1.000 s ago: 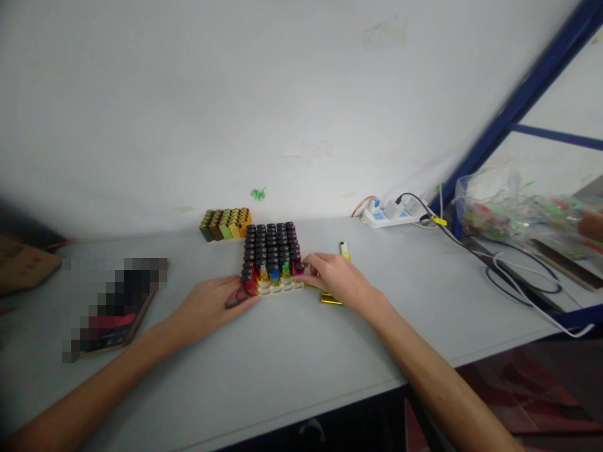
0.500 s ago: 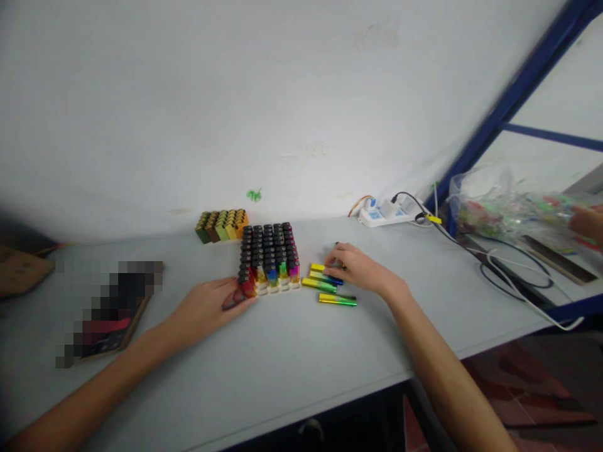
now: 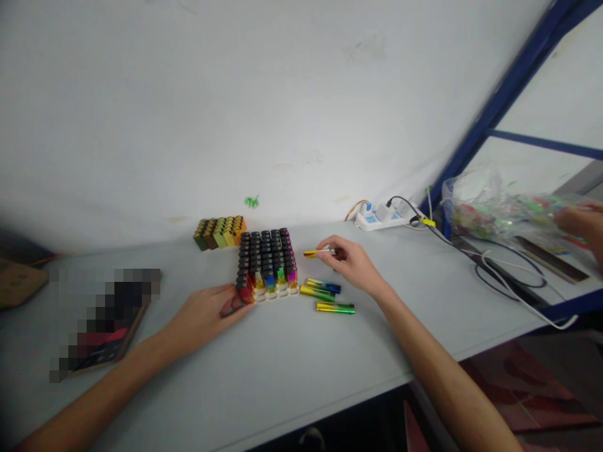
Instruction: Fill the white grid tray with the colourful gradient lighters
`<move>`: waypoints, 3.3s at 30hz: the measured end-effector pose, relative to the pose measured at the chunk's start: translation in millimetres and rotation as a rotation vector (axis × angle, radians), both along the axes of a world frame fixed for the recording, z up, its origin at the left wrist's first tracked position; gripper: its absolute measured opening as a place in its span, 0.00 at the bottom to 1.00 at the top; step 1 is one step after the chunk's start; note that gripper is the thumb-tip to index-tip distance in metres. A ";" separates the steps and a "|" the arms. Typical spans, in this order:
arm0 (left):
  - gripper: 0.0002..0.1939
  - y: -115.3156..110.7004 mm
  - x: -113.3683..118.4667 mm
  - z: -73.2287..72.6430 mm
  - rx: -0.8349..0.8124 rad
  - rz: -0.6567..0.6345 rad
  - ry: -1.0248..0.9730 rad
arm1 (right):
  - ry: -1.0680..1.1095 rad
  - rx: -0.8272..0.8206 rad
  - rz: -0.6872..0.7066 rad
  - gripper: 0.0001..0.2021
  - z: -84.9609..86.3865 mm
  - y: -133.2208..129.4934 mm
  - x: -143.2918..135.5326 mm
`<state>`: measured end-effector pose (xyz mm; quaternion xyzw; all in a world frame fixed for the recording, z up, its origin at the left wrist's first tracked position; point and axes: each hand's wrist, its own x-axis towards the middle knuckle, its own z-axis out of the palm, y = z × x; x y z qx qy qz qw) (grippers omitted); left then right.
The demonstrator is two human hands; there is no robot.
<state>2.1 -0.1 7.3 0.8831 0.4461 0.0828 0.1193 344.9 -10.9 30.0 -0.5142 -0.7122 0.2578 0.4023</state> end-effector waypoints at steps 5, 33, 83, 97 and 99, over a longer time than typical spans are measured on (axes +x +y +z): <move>0.19 -1.4 1.5 4.0 -0.011 0.001 -0.027 | 0.166 -0.131 0.057 0.23 -0.4 -2.2 -11.2; 0.18 1.0 -0.7 -2.5 0.025 -0.016 -0.012 | 0.339 -0.301 0.004 0.23 -14.3 -14.8 -62.3; 0.17 0.3 -0.5 -3.6 0.043 -0.038 -0.022 | -0.411 0.469 0.284 0.18 26.5 15.1 -92.3; 0.19 1.8 -0.4 -4.3 0.014 -0.031 -0.017 | -0.466 -0.054 0.244 0.14 22.2 -44.1 21.8; 0.19 1.3 0.3 -1.9 0.005 -0.020 -0.008 | -0.498 -0.091 0.236 0.15 10.4 -57.1 26.5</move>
